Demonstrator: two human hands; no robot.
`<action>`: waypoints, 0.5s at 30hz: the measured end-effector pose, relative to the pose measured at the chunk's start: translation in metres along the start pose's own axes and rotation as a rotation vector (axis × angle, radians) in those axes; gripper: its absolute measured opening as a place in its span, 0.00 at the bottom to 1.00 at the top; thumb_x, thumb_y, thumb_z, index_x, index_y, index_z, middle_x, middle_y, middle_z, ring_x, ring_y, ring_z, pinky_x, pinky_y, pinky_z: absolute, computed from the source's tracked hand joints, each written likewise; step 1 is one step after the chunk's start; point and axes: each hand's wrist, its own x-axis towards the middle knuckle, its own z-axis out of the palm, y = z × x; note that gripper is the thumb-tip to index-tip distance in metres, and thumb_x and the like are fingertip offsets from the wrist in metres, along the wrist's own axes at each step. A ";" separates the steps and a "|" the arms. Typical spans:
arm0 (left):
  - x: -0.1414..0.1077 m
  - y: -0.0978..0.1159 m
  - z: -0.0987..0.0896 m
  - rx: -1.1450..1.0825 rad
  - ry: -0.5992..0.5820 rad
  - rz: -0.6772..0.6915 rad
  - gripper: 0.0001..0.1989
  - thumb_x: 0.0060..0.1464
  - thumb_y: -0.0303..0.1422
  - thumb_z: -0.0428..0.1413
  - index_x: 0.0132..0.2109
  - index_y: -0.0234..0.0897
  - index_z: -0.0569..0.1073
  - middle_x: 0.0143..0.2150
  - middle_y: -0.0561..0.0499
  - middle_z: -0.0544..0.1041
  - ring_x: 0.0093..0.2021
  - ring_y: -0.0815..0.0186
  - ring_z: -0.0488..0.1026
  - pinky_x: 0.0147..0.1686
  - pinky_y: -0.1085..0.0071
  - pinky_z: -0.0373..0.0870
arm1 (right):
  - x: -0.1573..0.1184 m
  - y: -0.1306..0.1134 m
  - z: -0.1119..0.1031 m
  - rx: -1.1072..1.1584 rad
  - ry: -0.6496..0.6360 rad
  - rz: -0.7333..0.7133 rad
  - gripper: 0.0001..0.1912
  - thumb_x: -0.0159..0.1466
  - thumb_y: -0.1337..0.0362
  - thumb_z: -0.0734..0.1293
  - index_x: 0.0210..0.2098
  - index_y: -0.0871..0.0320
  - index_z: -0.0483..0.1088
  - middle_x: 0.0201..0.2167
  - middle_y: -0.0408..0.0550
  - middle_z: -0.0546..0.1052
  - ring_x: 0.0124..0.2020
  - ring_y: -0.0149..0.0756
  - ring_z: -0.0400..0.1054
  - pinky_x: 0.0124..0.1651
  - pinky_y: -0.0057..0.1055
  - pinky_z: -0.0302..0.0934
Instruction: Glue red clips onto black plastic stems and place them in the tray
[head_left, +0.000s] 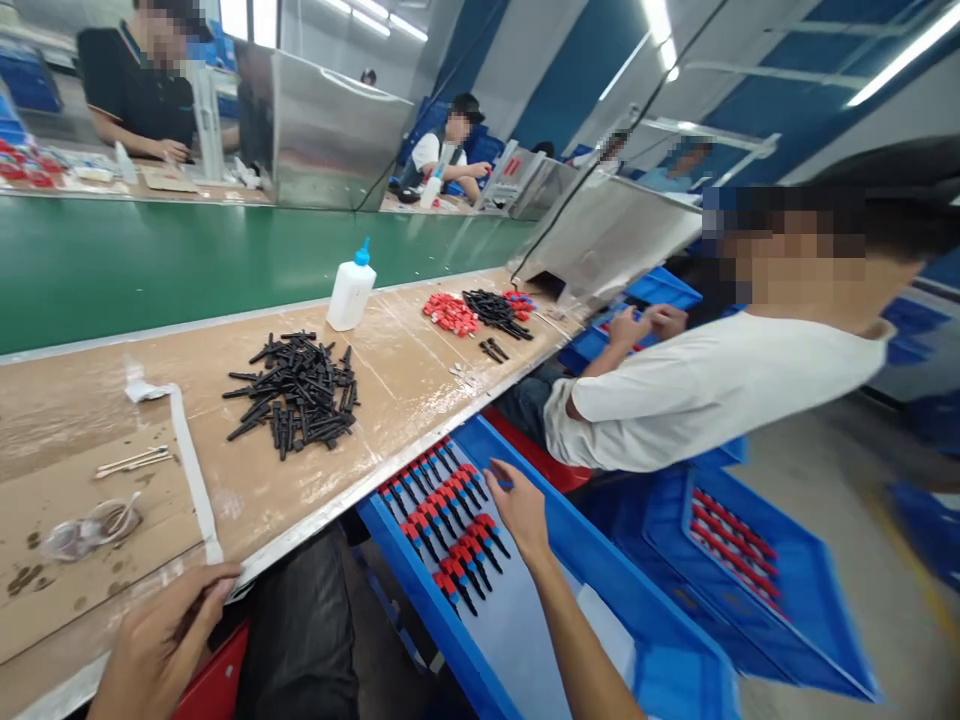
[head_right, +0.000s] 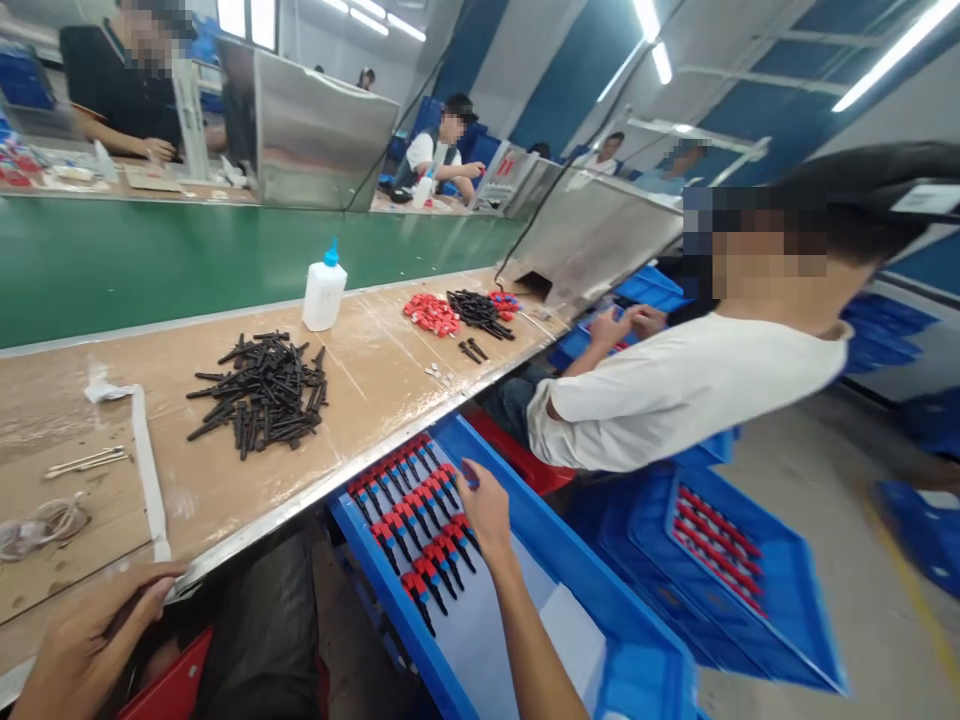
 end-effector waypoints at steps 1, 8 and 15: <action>0.000 0.002 0.000 -0.012 0.000 -0.002 0.09 0.58 0.41 0.56 0.42 0.48 0.79 0.36 0.59 0.83 0.31 0.68 0.80 0.34 0.80 0.74 | 0.001 -0.025 0.001 0.045 0.037 -0.072 0.18 0.68 0.56 0.62 0.51 0.62 0.70 0.47 0.56 0.76 0.45 0.42 0.72 0.52 0.45 0.65; -0.016 0.015 -0.006 -0.131 -0.014 -0.080 0.09 0.60 0.39 0.55 0.42 0.45 0.79 0.36 0.55 0.82 0.35 0.66 0.79 0.38 0.79 0.73 | -0.002 -0.192 0.053 0.258 -0.153 -0.583 0.15 0.67 0.58 0.63 0.50 0.53 0.74 0.46 0.48 0.80 0.41 0.37 0.75 0.46 0.33 0.69; -0.046 0.024 -0.015 -0.305 0.024 -0.242 0.09 0.60 0.39 0.54 0.41 0.47 0.79 0.38 0.53 0.81 0.38 0.64 0.77 0.40 0.76 0.72 | 0.010 -0.222 0.076 0.267 -0.176 -0.796 0.13 0.67 0.62 0.62 0.47 0.56 0.76 0.44 0.54 0.80 0.42 0.43 0.76 0.47 0.42 0.70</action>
